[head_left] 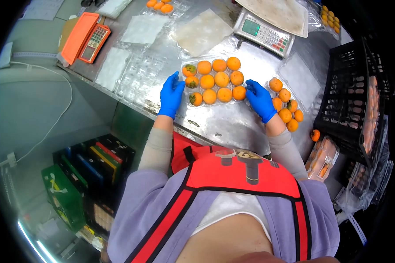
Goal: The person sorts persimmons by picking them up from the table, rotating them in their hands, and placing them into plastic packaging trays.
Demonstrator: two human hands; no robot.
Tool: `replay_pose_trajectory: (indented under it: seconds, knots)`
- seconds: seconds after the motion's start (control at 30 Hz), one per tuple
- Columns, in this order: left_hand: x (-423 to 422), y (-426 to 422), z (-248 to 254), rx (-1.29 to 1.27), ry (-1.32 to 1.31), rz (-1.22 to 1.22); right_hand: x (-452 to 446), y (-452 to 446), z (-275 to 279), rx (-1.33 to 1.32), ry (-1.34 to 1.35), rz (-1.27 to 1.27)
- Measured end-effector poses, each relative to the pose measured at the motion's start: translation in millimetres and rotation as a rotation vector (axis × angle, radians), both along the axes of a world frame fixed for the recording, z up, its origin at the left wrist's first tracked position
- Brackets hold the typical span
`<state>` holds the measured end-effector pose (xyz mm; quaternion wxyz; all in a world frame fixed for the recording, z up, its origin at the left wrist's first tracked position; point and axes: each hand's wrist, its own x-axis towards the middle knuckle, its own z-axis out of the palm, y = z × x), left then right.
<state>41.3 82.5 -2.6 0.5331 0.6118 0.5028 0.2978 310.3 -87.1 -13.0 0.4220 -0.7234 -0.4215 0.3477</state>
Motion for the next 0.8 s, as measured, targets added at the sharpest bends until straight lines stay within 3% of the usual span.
replay_pose_trajectory:
  seconds: [0.03,0.1,0.23,0.3,0.47,0.8]
  knots:
    - [0,2,0,0.002,0.001,-0.001,0,-1,2,0.006,0.003,-0.002]
    - [1,6,0,0.379,0.276,-0.049,-1,-3,4,0.015,0.021,-0.012]
    - [14,13,3,0.462,0.301,0.002,1,-4,7,0.012,0.064,-0.015]
    - [24,21,4,0.648,0.396,0.002,2,-3,6,0.008,0.087,-0.014]
    - [36,52,1,0.583,0.735,-0.227,3,-2,-10,-0.044,-0.025,0.035]
    - [70,54,53,0.461,1.067,-0.569,-5,-3,12,-0.032,0.241,-0.035]
